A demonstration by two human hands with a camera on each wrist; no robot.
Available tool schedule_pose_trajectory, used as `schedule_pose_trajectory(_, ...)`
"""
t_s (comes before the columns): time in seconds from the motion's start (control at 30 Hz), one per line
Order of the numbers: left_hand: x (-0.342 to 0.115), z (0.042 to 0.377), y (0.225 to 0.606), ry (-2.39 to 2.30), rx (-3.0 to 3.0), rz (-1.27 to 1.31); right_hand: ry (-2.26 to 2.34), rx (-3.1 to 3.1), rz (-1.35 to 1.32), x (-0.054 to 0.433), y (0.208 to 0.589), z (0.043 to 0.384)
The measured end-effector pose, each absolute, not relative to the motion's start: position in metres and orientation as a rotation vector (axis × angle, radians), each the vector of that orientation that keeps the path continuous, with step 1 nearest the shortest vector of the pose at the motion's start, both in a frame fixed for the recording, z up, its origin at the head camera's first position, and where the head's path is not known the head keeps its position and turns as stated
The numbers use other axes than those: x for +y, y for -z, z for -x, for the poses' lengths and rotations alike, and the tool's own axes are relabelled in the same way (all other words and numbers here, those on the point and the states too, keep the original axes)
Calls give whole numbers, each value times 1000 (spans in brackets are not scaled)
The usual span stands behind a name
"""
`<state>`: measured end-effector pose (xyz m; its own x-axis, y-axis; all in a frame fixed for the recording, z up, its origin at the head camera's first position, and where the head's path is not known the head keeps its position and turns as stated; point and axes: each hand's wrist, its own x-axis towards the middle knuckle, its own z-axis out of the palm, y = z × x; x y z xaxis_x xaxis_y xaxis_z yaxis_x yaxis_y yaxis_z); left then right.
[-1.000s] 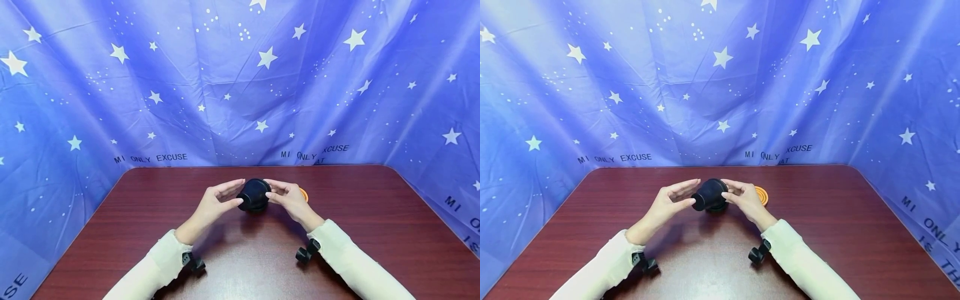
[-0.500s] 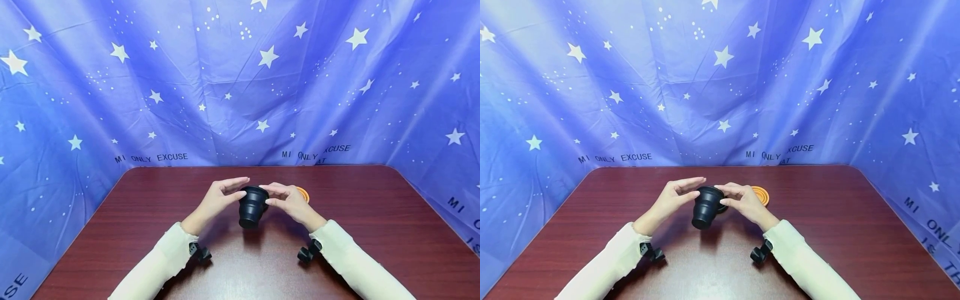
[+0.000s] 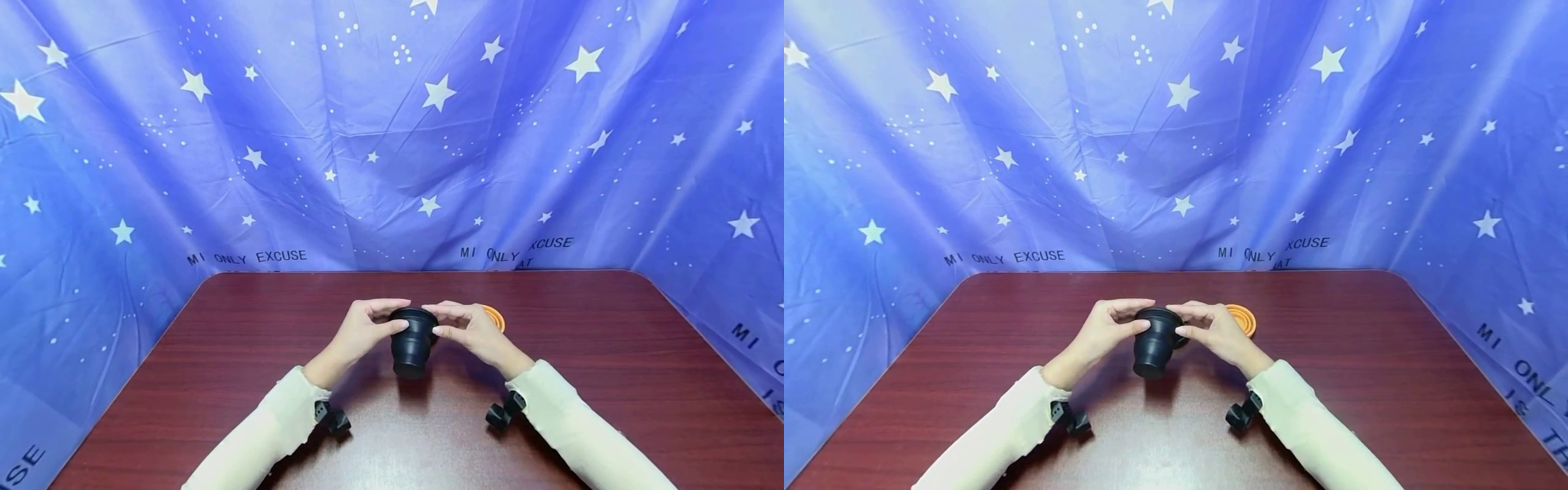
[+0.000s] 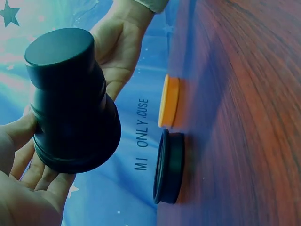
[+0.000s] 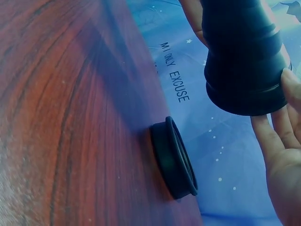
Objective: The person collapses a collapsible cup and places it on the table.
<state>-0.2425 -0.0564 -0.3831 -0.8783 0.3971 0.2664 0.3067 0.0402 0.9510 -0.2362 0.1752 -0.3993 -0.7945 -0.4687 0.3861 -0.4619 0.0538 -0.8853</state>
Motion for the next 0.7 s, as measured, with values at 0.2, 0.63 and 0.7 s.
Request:
schedule_pose_trajectory(0.2,-54,239,381,-2060,2200,-750,1967,2229,926,171,398,235)
schedule_pose_trajectory(0.63,-51,236,382,-2096,2292,-761,1923,2515,869,158,381,222)
schedule_pose_trajectory(0.7,-51,236,382,-2091,2303,-768,1904,2559,875,156,375,217)
